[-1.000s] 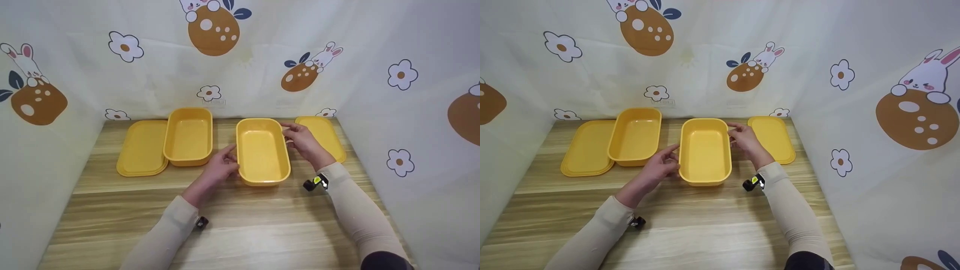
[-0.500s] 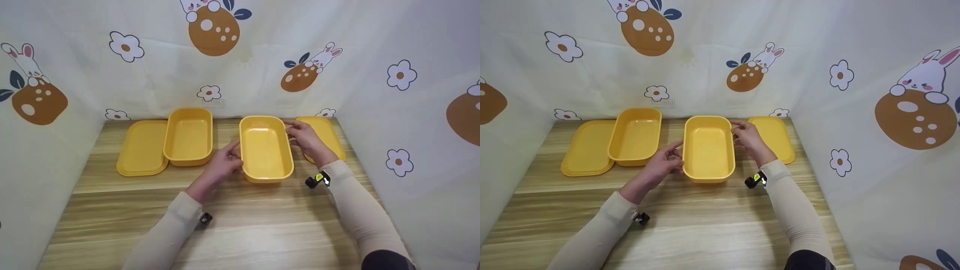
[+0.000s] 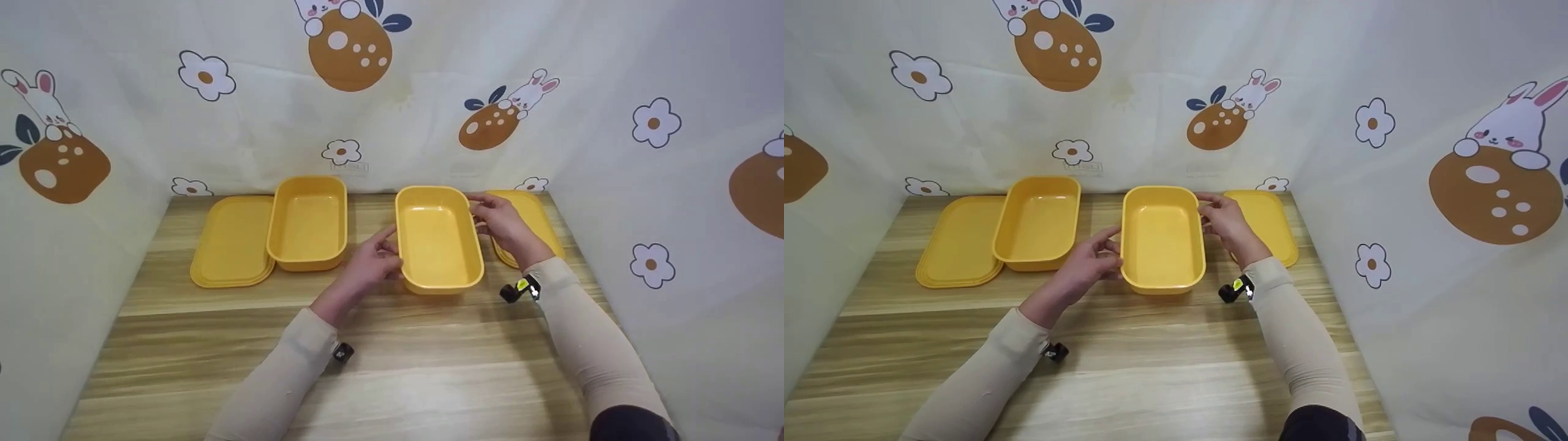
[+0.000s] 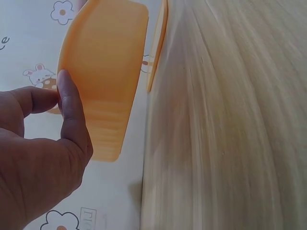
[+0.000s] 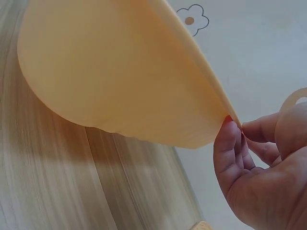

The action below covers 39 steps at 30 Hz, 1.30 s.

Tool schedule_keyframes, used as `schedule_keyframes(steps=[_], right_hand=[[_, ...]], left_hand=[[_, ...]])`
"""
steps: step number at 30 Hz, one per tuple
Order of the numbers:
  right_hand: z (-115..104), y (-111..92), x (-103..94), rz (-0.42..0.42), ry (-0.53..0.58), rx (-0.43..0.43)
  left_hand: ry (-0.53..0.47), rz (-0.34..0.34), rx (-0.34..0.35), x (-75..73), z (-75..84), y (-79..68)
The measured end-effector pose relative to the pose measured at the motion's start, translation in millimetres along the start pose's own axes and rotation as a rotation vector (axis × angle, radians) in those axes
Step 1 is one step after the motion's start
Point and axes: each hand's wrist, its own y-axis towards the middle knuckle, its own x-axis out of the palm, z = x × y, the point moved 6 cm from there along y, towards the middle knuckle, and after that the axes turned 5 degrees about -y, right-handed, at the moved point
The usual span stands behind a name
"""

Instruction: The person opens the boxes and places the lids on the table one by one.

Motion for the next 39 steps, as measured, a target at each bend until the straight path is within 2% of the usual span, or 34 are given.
schedule_keyframes(steps=[6,14,27,32,39], right_hand=[[-0.7,3.0,-3.3,0.002,0.012,0.002],[-2.3,4.9,-10.7,0.011,-0.029,0.03],[-3.6,8.8,-20.0,0.039,-0.017,0.024],[-5.4,10.6,-22.9,0.028,-0.005,0.012],[-5.5,14.6,-29.0,0.011,-0.003,0.02]], left_hand=[[-0.027,-0.001,-0.002,4.0,2.0,1.7],[-0.017,0.002,-0.005,6.4,1.6,7.1],[-0.019,0.017,0.009,11.5,-2.0,16.8],[-0.041,0.018,0.003,13.5,-2.0,18.3],[-0.033,0.019,0.029,17.2,-1.4,25.1]])
